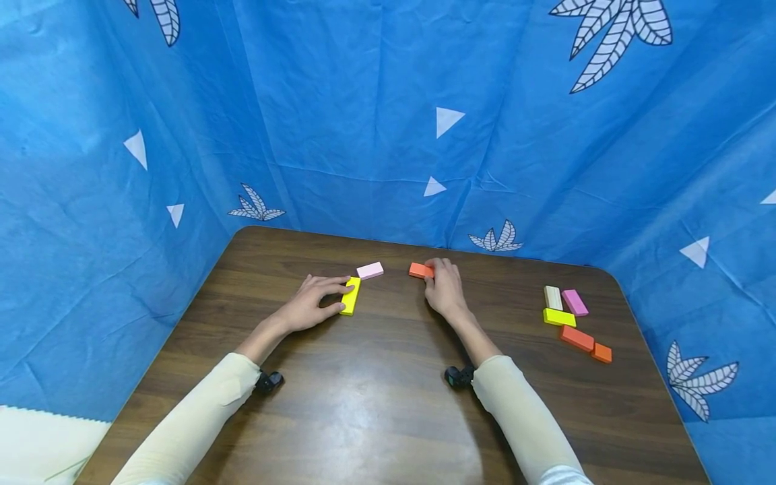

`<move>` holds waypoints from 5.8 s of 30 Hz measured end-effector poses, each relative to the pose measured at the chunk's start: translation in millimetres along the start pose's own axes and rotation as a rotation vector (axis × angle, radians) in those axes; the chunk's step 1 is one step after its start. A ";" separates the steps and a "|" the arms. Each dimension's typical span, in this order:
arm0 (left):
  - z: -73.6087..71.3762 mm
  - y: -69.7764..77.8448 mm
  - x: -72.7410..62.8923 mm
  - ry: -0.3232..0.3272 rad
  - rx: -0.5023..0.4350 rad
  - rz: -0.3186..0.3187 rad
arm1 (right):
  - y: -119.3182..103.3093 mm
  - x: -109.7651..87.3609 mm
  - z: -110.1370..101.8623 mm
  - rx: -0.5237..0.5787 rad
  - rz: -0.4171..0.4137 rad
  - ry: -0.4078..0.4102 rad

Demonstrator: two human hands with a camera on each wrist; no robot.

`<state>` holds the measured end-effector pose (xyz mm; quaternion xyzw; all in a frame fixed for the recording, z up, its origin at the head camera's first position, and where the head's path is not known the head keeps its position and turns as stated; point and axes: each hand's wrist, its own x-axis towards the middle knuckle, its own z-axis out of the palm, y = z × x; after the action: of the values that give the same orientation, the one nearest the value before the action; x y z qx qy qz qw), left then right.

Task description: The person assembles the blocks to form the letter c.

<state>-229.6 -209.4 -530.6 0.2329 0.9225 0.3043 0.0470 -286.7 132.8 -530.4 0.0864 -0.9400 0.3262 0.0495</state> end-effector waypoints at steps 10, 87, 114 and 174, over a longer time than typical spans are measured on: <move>-1.2 1.8 -1.2 0.006 0.007 0.006 | -10.3 3.4 8.8 -0.021 -0.030 -0.019; -1.2 3.0 3.1 -0.017 0.012 -0.026 | 18.3 -0.2 -20.3 0.011 -0.052 0.010; -0.6 1.8 1.8 0.014 0.002 0.014 | 138.3 -92.5 -145.7 -0.189 0.300 0.218; -1.7 2.9 1.6 0.003 -0.007 -0.010 | 152.9 -89.2 -148.8 -0.182 0.393 0.155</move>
<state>-230.3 -207.6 -527.5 0.2276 0.9227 0.3074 0.0478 -223.6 355.0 -519.7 -0.1287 -0.9577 0.2492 0.0648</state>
